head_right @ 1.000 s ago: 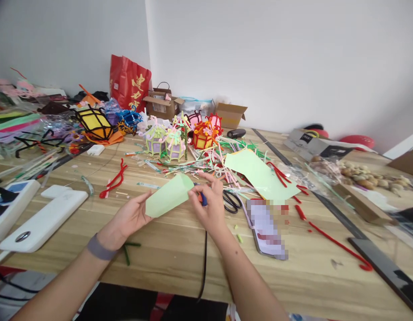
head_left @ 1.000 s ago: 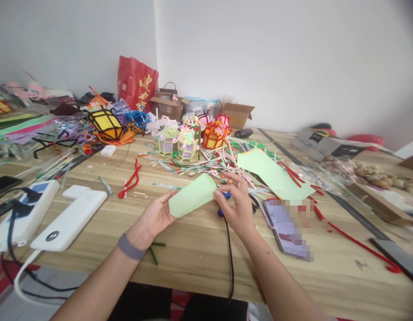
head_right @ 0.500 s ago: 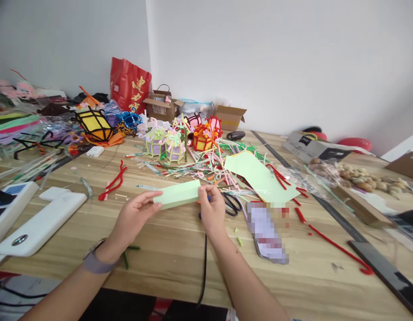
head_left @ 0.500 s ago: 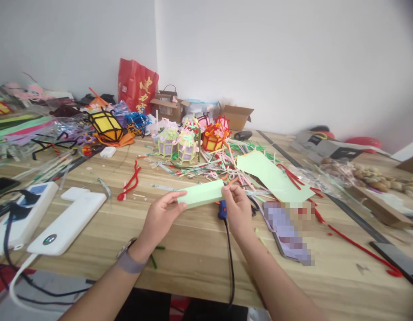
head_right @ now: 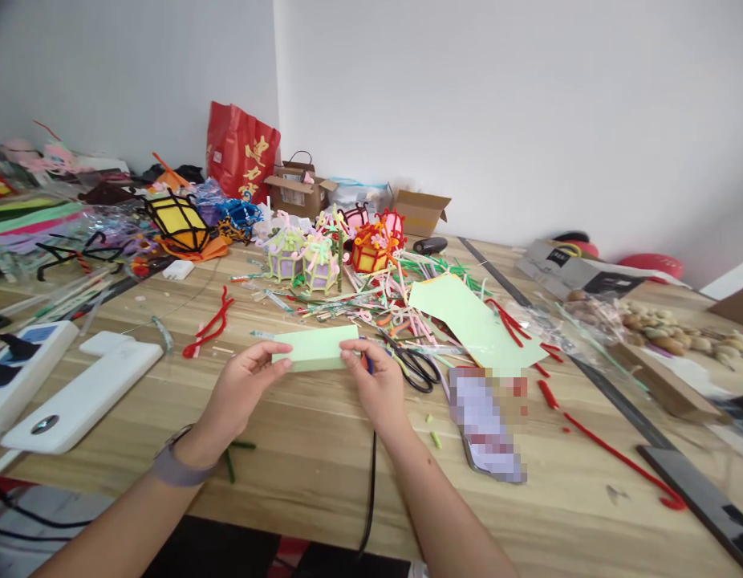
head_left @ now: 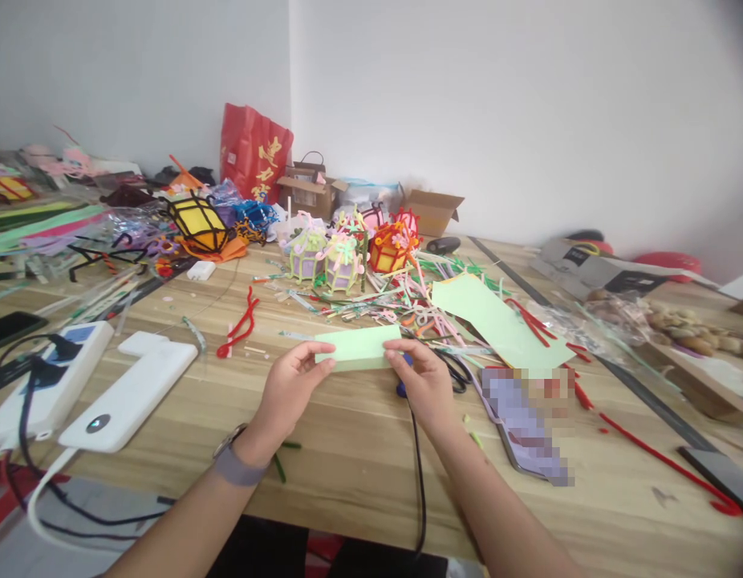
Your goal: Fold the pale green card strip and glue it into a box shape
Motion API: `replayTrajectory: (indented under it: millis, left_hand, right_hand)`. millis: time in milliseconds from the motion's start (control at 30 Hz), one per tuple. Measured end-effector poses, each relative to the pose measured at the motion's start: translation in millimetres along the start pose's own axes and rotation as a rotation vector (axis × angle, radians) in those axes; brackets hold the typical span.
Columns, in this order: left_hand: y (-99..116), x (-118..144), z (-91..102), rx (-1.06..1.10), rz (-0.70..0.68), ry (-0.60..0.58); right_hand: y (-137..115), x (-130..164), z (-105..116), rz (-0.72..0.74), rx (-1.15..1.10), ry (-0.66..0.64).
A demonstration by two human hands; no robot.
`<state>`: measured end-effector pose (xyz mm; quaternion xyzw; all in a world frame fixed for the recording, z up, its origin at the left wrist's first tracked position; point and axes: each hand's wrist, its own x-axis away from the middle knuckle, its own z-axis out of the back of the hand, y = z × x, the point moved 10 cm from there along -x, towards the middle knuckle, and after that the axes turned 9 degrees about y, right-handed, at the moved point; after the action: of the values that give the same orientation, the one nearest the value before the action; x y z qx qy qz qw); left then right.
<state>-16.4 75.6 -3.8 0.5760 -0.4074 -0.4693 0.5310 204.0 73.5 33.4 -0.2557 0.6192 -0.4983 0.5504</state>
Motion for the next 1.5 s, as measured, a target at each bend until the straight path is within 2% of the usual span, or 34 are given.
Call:
replayTrajectory:
  millis: [200,367,633,800,1133,1500]
  left_hand:
    - [-3,1,1.3,-0.003,0.030,0.010]
    - [-6,1,6.0,-0.023,-0.010,0.047]
    - [17,4,12.1,-0.114,-0.161,0.118]
    - [21,5,10.6,-0.113,-0.177,0.115]
    - [34,11,12.4,-0.182,-0.289,0.177]
    - [31,9,10.2,-0.176,-0.275,0.149]
  right_hand:
    - [-4,3,-7,0.042,0.059,-0.062]
    - [-17,5,-5,0.142,0.054,-0.027]
    - [-25,10,-1,0.208,0.037,0.034]
    - [-22,10,-2,0.179,0.019,0.036]
    - [-28,15,-4,0.304,0.180,0.048]
    - [-25,15,-3,0.270,0.159,0.072]
